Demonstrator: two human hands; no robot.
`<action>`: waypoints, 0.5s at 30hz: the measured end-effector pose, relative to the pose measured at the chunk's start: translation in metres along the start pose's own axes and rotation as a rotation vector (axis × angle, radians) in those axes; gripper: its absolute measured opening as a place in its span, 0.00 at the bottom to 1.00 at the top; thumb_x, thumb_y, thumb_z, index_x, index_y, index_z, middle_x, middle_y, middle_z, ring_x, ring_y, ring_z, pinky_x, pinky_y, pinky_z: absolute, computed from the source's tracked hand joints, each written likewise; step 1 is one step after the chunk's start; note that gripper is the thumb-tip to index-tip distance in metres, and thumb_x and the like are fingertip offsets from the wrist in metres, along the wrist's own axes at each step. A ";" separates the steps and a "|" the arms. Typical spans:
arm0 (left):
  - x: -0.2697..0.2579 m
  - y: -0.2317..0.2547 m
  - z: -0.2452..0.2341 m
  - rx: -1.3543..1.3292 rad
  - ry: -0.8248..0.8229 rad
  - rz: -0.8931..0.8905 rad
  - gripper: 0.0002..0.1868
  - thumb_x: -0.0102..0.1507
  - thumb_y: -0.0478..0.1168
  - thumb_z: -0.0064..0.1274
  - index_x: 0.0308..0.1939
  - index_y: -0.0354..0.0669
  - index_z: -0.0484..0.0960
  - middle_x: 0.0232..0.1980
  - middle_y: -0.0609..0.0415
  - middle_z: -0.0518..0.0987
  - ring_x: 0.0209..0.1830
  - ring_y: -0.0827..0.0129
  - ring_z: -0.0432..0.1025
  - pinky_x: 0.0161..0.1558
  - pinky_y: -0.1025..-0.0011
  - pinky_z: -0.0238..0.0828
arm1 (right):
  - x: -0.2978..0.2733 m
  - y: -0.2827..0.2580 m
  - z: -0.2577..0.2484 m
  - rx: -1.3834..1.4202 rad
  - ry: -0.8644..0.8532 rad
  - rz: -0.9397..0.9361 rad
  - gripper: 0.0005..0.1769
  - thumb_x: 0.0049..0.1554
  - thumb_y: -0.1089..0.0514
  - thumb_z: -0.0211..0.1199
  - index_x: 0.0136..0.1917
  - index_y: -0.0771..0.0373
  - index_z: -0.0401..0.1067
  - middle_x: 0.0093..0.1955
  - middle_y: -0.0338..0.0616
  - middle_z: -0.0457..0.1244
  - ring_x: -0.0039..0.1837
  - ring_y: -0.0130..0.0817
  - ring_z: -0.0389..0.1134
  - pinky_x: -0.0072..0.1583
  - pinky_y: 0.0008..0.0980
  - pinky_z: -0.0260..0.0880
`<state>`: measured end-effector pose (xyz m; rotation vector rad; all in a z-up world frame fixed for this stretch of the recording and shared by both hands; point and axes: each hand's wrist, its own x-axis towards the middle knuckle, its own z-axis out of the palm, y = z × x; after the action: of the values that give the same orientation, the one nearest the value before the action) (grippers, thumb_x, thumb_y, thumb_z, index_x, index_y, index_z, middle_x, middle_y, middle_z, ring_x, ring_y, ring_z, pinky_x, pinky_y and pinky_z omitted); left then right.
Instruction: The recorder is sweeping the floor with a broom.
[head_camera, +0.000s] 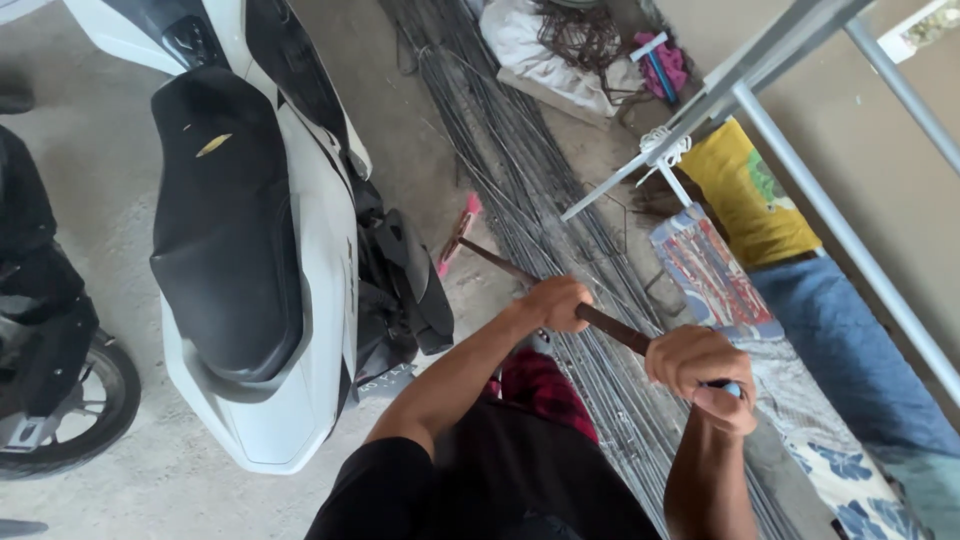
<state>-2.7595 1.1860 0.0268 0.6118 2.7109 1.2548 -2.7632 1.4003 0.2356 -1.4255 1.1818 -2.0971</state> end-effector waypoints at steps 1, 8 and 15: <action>0.006 -0.008 -0.004 0.000 0.006 -0.010 0.09 0.49 0.42 0.56 0.17 0.43 0.78 0.24 0.44 0.78 0.30 0.42 0.75 0.35 0.47 0.72 | 0.004 0.007 -0.007 0.009 -0.006 0.003 0.16 0.47 0.55 0.55 0.23 0.61 0.57 0.22 0.42 0.55 0.24 0.37 0.57 0.34 0.39 0.63; 0.045 -0.080 -0.006 0.104 0.051 -0.114 0.08 0.48 0.45 0.59 0.21 0.47 0.81 0.27 0.45 0.80 0.34 0.44 0.76 0.38 0.46 0.73 | 0.034 0.047 -0.058 0.015 0.075 -0.026 0.19 0.48 0.54 0.56 0.22 0.63 0.56 0.22 0.44 0.55 0.24 0.38 0.56 0.34 0.38 0.60; 0.067 -0.144 -0.037 0.143 0.251 -0.417 0.07 0.51 0.45 0.57 0.30 0.50 0.85 0.34 0.48 0.83 0.40 0.47 0.78 0.42 0.47 0.73 | 0.046 0.130 -0.105 -0.003 0.149 0.050 0.20 0.51 0.53 0.54 0.24 0.65 0.56 0.26 0.46 0.56 0.30 0.40 0.57 0.40 0.41 0.60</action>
<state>-2.8760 1.1022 -0.0507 -0.1151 2.9305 1.0973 -2.8975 1.3389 0.1451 -1.2455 1.2630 -2.1993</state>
